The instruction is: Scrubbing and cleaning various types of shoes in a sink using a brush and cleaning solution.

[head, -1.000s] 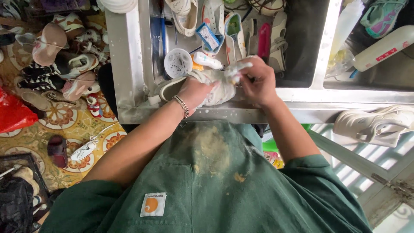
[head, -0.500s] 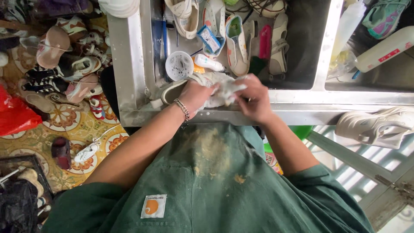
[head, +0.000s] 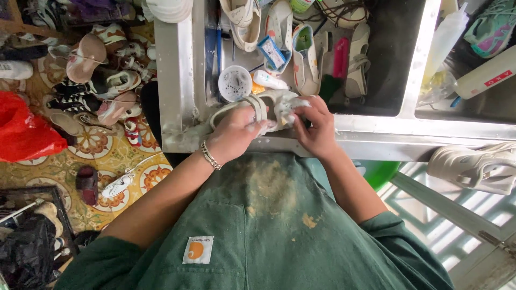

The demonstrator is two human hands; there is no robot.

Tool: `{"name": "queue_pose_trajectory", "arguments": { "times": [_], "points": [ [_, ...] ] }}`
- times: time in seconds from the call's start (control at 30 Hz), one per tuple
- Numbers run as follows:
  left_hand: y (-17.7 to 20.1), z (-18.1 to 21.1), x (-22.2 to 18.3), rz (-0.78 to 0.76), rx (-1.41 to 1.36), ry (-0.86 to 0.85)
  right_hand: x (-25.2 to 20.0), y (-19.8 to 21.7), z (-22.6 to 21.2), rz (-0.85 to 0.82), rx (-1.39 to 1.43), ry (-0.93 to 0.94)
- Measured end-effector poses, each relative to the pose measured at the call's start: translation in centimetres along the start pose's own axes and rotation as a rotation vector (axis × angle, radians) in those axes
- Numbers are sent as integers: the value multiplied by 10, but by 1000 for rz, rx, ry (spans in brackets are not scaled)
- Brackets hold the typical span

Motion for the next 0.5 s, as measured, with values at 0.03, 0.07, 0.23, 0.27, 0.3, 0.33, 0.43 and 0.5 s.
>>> {"name": "queue_pose_trajectory", "arguments": {
  "times": [0.03,0.07,0.23,0.27,0.3,0.33,0.43,0.5],
  "points": [
    [0,2,0,1,1,-2,3,3,-2,1,0,2],
    [0,5,-1,-15,-34,-20,7,5,-4,-30,46,9],
    [-1,30,-12,91,-98,43,4,12,17,-97,111,110],
    [-4,37,-20,79,-118,53,12,16,7,-28,150,94],
    [-9,43,-29,66,-140,65,18,19,-4,39,189,75],
    [-12,45,-27,67,-142,65,24,16,-12,37,190,76],
    [-21,42,-21,-15,-81,58,38,5,-41,48,127,150],
    [-19,40,-19,-153,-210,-183,47,-7,-65,3,16,284]
  ]
}}
Point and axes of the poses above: each hand's wrist, its own x-axis towards the middle knuckle, its own y-axis out of the back of the hand, z = x × y, the point moved 4 cm from there along x, towards the middle knuckle, and after that the axes turned 1 degree about y, right-handed, at the moved point
